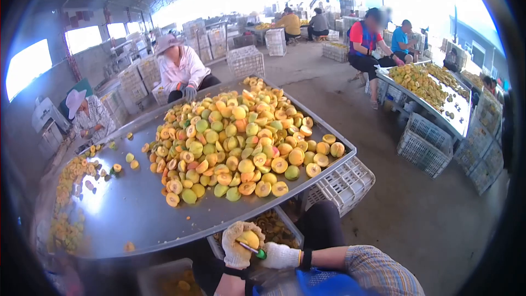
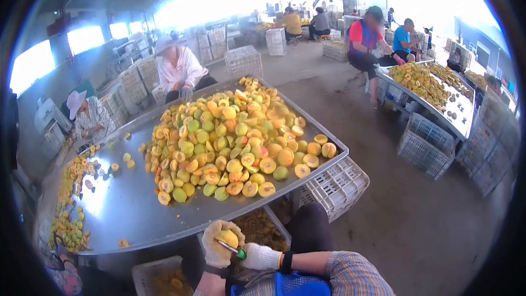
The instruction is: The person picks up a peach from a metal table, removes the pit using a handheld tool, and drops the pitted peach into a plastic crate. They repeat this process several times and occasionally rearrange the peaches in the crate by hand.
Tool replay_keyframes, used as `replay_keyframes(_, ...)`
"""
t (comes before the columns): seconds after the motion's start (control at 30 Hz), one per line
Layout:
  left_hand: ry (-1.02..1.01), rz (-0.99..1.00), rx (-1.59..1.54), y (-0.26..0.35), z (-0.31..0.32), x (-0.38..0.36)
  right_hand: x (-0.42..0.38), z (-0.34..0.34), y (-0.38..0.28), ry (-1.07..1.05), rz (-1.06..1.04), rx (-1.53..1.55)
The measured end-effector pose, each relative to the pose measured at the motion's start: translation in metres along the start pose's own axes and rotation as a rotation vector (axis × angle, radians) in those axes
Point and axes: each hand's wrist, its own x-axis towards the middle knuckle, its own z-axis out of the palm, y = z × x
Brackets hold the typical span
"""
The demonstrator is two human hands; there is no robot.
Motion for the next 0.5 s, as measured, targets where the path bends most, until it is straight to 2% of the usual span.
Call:
replay_keyframes(0.03,-0.034,0.007,0.01,0.001,-0.001,0.002,-0.001,-0.011,-0.009,0.041,-0.06,-0.018)
replay_keyframes(0.07,-0.004,0.007,-0.045,-0.001,0.001,0.002,0.006,-0.013,0.0,0.02,-0.051,-0.377)
replay_keyframes(0.1,0.122,0.006,-0.007,-0.003,0.003,0.002,0.022,-0.007,0.025,0.046,-0.075,-0.36)
replay_keyframes(0.13,0.127,-0.013,-0.056,-0.003,-0.002,0.003,0.025,0.0,0.036,0.073,-0.109,-0.327)
replay_keyframes(0.17,0.139,-0.006,0.006,-0.001,0.002,0.001,0.019,-0.005,0.023,-0.013,-0.12,-0.285)
replay_keyframes(0.2,0.031,-0.026,-0.021,0.002,0.002,-0.001,0.021,0.01,0.028,-0.039,-0.126,-0.277)
replay_keyframes(0.27,-0.277,0.009,-0.169,-0.006,-0.015,0.001,0.019,0.043,0.044,0.222,-0.408,-0.011)
replay_keyframes(0.33,-0.269,0.026,-0.139,-0.005,-0.014,-0.001,0.013,0.029,0.036,0.122,-0.177,-0.134)
replay_keyframes(0.4,-0.2,-0.001,-0.105,0.005,-0.004,-0.005,0.018,0.001,0.019,-0.007,-0.081,-0.175)
replay_keyframes(0.43,-0.33,-0.022,-0.094,0.008,-0.006,0.002,0.025,0.013,0.029,0.068,-0.237,0.001)
replay_keyframes(0.47,-0.459,-0.042,-0.084,0.01,-0.009,0.006,0.024,0.026,0.036,0.052,-0.234,0.014)
replay_keyframes(0.5,-0.466,-0.035,-0.145,0.01,-0.004,0.005,0.025,0.031,0.031,0.013,-0.333,0.225)
